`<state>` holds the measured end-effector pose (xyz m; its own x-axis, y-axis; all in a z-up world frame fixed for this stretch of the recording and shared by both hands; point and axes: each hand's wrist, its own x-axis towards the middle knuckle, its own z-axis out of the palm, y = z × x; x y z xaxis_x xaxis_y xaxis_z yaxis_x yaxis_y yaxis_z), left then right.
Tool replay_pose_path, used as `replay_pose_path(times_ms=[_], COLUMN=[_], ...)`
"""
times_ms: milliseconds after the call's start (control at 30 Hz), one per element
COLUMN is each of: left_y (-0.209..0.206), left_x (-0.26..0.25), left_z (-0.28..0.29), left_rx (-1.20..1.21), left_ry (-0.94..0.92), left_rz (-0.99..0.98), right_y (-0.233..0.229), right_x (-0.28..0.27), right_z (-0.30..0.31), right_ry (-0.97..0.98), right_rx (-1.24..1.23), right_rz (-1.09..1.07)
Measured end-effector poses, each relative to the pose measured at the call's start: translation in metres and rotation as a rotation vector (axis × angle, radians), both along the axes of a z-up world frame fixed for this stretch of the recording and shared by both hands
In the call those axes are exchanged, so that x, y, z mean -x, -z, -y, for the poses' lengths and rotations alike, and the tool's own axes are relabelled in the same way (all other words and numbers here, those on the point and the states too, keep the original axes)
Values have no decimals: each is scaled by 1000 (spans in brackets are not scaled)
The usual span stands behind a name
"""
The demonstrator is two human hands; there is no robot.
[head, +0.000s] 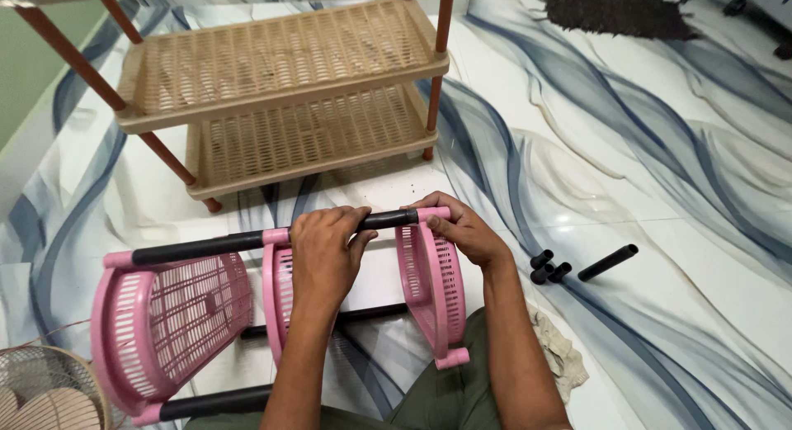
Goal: The person disassembles a pink plastic three-tier rack by removing the black support rods and end caps, then separates the pink baskets from the frame. The parts are laid out on the floor.
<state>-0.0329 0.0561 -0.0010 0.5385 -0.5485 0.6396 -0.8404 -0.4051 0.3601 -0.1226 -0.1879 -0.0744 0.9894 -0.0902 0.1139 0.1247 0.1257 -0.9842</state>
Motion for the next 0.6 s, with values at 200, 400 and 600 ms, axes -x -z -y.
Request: replay_pose_path(times_ms=[200,400,600], left_y=[-7,-13,-16], left_x=[3,0,1], left_z=[1,-2,-1], left_rx=[5,-30,-63], left_ry=[0,-25,-65], left_rz=[-53,-121,-137], right_y=[3,7,9], right_x=[7,8,6], right_z=[-1,5,3], right_ry=[20,67,104], right_rx=[18,16,-8], right_rz=[35,121,76])
